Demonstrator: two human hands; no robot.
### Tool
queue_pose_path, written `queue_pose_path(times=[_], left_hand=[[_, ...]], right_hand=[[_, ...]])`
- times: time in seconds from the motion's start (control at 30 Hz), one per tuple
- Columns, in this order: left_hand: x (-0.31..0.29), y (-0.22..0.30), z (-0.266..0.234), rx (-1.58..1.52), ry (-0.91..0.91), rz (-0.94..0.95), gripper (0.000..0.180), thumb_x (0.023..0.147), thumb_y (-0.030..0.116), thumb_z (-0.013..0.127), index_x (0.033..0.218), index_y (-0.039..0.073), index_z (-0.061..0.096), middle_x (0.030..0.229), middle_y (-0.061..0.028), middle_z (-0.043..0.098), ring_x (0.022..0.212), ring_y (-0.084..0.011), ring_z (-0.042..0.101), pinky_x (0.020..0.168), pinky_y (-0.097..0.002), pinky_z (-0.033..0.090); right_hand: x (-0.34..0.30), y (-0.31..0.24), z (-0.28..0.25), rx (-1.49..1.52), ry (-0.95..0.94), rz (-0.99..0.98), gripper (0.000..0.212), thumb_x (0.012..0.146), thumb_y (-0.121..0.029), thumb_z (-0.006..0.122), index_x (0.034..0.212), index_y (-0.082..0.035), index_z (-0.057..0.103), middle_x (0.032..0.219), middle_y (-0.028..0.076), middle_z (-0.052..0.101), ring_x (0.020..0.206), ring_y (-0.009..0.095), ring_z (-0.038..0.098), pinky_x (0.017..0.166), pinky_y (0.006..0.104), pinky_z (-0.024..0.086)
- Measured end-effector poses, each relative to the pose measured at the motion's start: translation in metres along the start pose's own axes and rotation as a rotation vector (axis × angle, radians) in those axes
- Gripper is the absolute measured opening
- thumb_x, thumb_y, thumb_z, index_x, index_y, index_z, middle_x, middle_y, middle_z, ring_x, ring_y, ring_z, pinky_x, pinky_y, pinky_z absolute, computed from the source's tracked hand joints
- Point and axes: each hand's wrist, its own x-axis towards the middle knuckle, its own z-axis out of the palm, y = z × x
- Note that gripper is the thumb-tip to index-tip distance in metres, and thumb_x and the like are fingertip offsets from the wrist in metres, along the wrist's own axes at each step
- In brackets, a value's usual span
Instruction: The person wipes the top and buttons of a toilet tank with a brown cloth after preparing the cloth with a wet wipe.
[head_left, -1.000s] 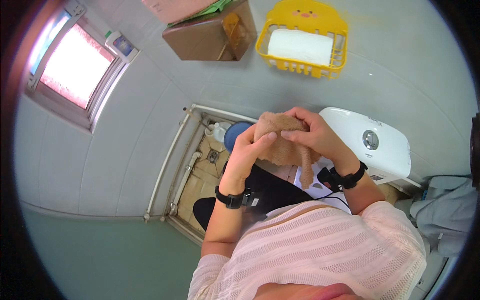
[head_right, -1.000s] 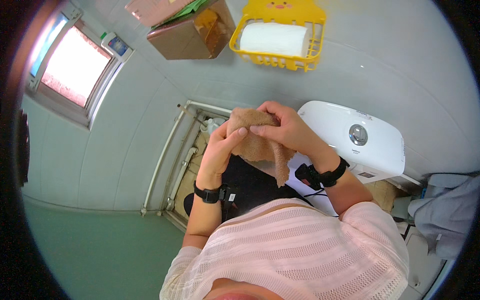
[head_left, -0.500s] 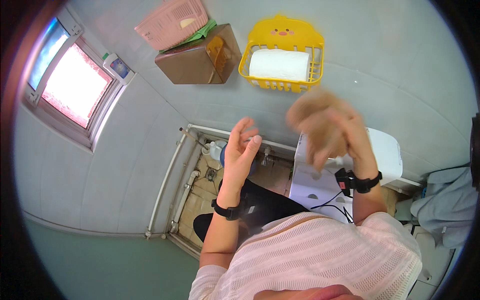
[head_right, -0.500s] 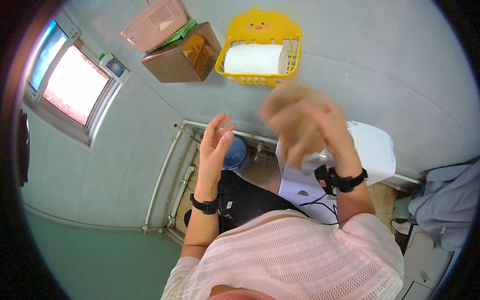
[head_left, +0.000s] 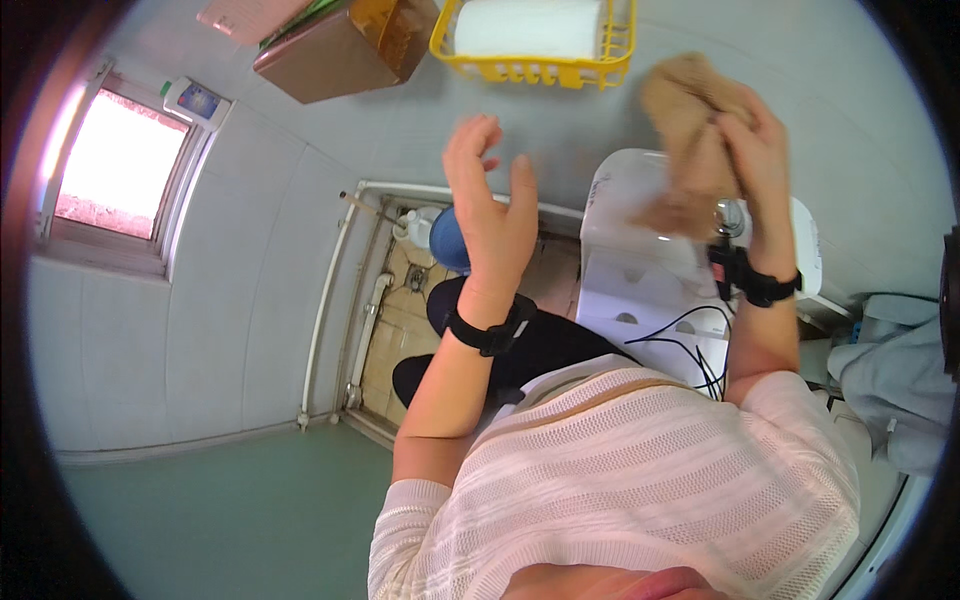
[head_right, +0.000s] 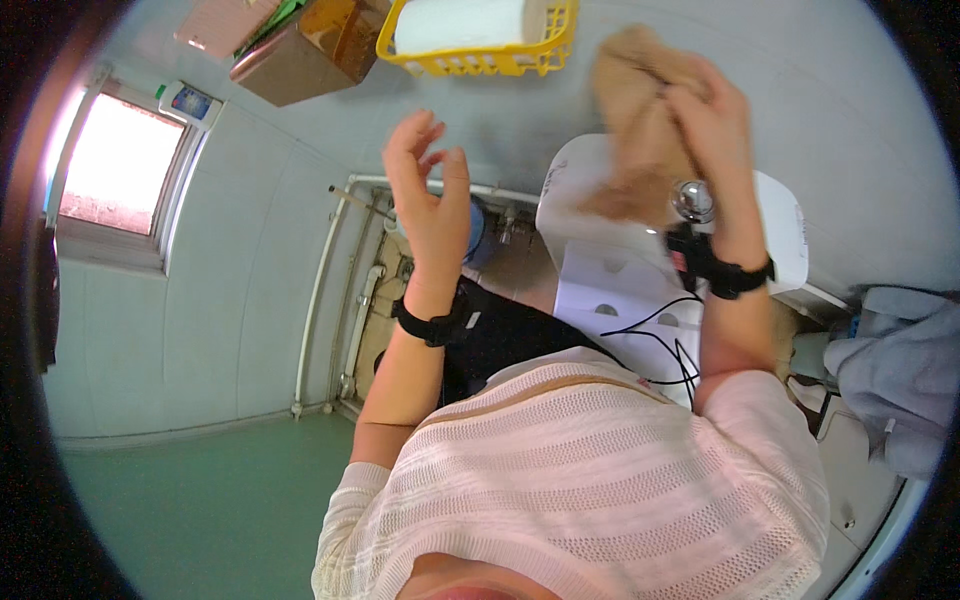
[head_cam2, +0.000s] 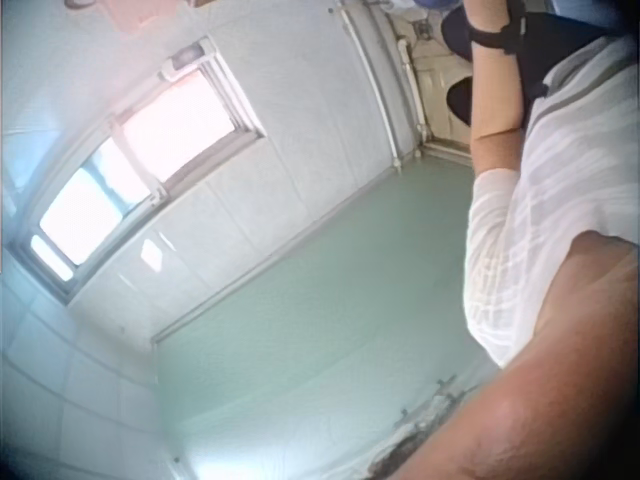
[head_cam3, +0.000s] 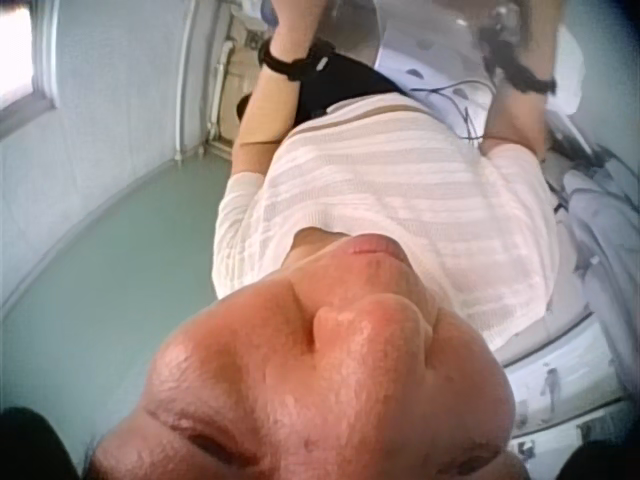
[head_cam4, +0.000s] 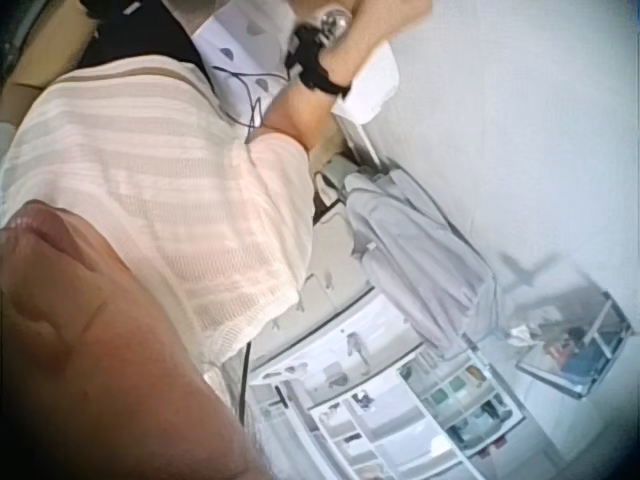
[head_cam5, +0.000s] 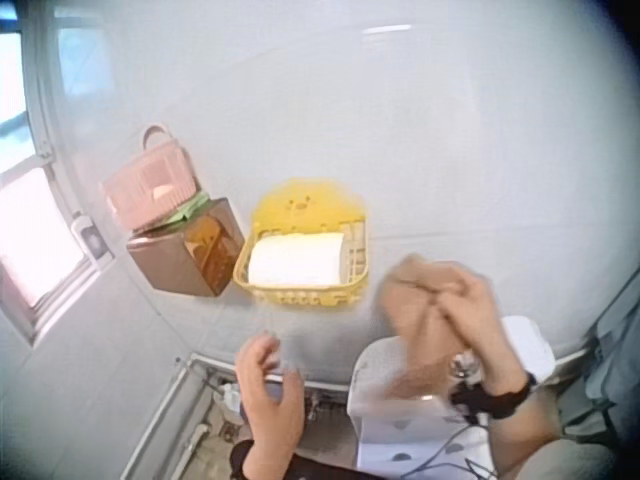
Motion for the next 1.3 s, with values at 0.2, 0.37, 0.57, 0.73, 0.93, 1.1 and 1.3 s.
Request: queue_pose_path(times=[0.2, 0.37, 0.57, 0.73, 0.93, 1.1, 1.3], left_hand=[[-0.07, -0.049, 0.02, -0.227, -0.338, -0.401, 0.052, 0.092, 0.025, 0.061, 0.134, -0.001, 0.044, 0.124, -0.0186, 0.055, 0.114, -0.0271, 0.054, 0.09, -0.0348, 0.045], [-0.075, -0.025, 0.056, -0.461, -0.46, -0.525, 0.048, 0.101, 0.03, 0.042, 0.136, -0.002, 0.043, 0.138, -0.0207, 0.047, 0.13, -0.028, 0.043, 0.107, -0.034, 0.032], [-0.086, -0.035, 0.042, -0.642, -0.42, -0.677, 0.051, 0.104, 0.031, 0.035, 0.138, -0.006, 0.038, 0.137, -0.0125, 0.047, 0.126, -0.0186, 0.043, 0.105, -0.0308, 0.034], [-0.082, -0.014, 0.046, -0.594, -0.468, -0.542, 0.054, 0.1, 0.03, 0.049, 0.14, -0.005, 0.037, 0.134, -0.0124, 0.049, 0.122, -0.017, 0.045, 0.102, -0.0297, 0.035], [-0.083, -0.027, 0.05, -0.439, -0.511, -0.596, 0.059, 0.096, 0.031, 0.057, 0.14, -0.002, 0.037, 0.129, -0.0138, 0.053, 0.113, -0.0176, 0.052, 0.096, -0.0299, 0.041], [-0.082, -0.025, 0.053, -0.41, -0.498, -0.576, 0.057, 0.094, 0.024, 0.058, 0.141, 0.001, 0.036, 0.132, -0.0167, 0.051, 0.115, -0.021, 0.051, 0.095, -0.0307, 0.041], [-0.077, -0.014, 0.049, -0.27, -0.444, -0.368, 0.059, 0.093, 0.016, 0.057, 0.145, 0.004, 0.031, 0.139, -0.0194, 0.043, 0.124, -0.0276, 0.046, 0.098, -0.033, 0.04]], right_hand=[[-0.04, 0.012, -0.027, -0.323, -0.006, -0.087, 0.044, 0.08, -0.007, 0.055, 0.124, -0.009, 0.059, 0.113, 0.011, 0.065, 0.103, 0.022, 0.062, 0.088, 0.0315, 0.049], [-0.073, 0.03, 0.042, -0.65, -0.164, -0.673, 0.033, 0.077, -0.02, 0.061, 0.109, -0.017, 0.066, 0.118, 0.013, 0.061, 0.106, 0.033, 0.057, 0.084, 0.0486, 0.045], [-0.111, 0.003, 0.09, -0.702, -0.196, -0.615, 0.035, 0.081, -0.011, 0.054, 0.116, -0.016, 0.061, 0.129, 0.008, 0.055, 0.122, 0.028, 0.047, 0.101, 0.0467, 0.031], [-0.098, 0.017, 0.009, -0.886, -0.211, -0.501, 0.038, 0.075, -0.003, 0.056, 0.109, -0.018, 0.065, 0.126, 0.008, 0.057, 0.12, 0.029, 0.049, 0.095, 0.0466, 0.037], [-0.073, 0.05, -0.122, -1.227, 0.128, -0.095, 0.039, 0.079, -0.001, 0.047, 0.114, -0.009, 0.063, 0.122, 0.013, 0.06, 0.109, 0.033, 0.057, 0.094, 0.0417, 0.046], [-0.109, 0.05, -0.135, -1.219, 0.174, 0.118, 0.04, 0.081, -0.005, 0.049, 0.118, -0.014, 0.061, 0.129, 0.009, 0.055, 0.118, 0.029, 0.052, 0.091, 0.0464, 0.045], [-0.163, 0.006, -0.066, -0.959, -0.028, -0.205, 0.049, 0.069, 0.006, 0.055, 0.113, -0.013, 0.063, 0.126, 0.009, 0.054, 0.113, 0.034, 0.05, 0.092, 0.0434, 0.042]])
